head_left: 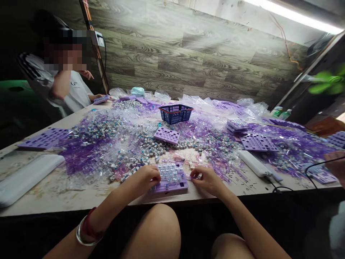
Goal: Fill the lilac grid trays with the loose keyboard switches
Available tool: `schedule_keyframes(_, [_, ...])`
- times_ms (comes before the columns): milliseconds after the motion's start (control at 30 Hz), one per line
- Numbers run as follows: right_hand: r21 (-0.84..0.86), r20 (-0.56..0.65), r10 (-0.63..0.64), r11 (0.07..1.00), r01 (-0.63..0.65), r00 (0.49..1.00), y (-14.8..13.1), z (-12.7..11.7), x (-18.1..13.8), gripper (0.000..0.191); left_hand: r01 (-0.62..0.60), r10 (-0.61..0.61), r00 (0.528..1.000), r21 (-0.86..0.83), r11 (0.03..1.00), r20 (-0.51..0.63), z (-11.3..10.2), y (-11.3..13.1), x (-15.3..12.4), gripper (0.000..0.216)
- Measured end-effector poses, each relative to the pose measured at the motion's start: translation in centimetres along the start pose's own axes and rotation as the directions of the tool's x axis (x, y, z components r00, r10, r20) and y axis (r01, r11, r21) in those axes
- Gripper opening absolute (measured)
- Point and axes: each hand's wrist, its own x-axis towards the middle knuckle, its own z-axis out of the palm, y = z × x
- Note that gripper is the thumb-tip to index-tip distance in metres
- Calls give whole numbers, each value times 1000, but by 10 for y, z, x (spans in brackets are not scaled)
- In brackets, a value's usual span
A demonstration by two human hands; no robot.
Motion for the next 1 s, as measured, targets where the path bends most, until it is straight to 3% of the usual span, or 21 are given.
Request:
schedule_keyframes(200, [19, 7, 9, 1000, -9, 1000, 1, 0, 2, 16, 23, -27, 998, 62, 998, 57, -4, 7, 1, 21])
schedule_keyframes(467, [19, 8, 13, 1000, -14, 1000, 1, -1, 2, 15, 10, -58, 974, 213, 977, 219, -13, 21, 9, 28])
schedule_keyframes(700, [31, 20, 25, 999, -26, 999, -1, 0, 2, 16, 9, -95, 959, 311, 951, 265, -14, 30, 14, 29])
schedule_keyframes(867, [5, -45, -3, 1000, 3, 999, -2, -5, 2, 14, -28, -27, 980, 268, 963, 198, -11, 21, 10, 29])
schedule_keyframes(933, [5, -137, -37, 999, 38, 990, -8, -6, 2, 12, -46, 24, 994, 217, 975, 102, -11, 16, 5, 22])
schedule_keyframes(1000, [9, -204, -104, 994, 108, 973, -20, -2, 2, 13, -57, 69, 995, 167, 984, -67, -12, 11, -1, 12])
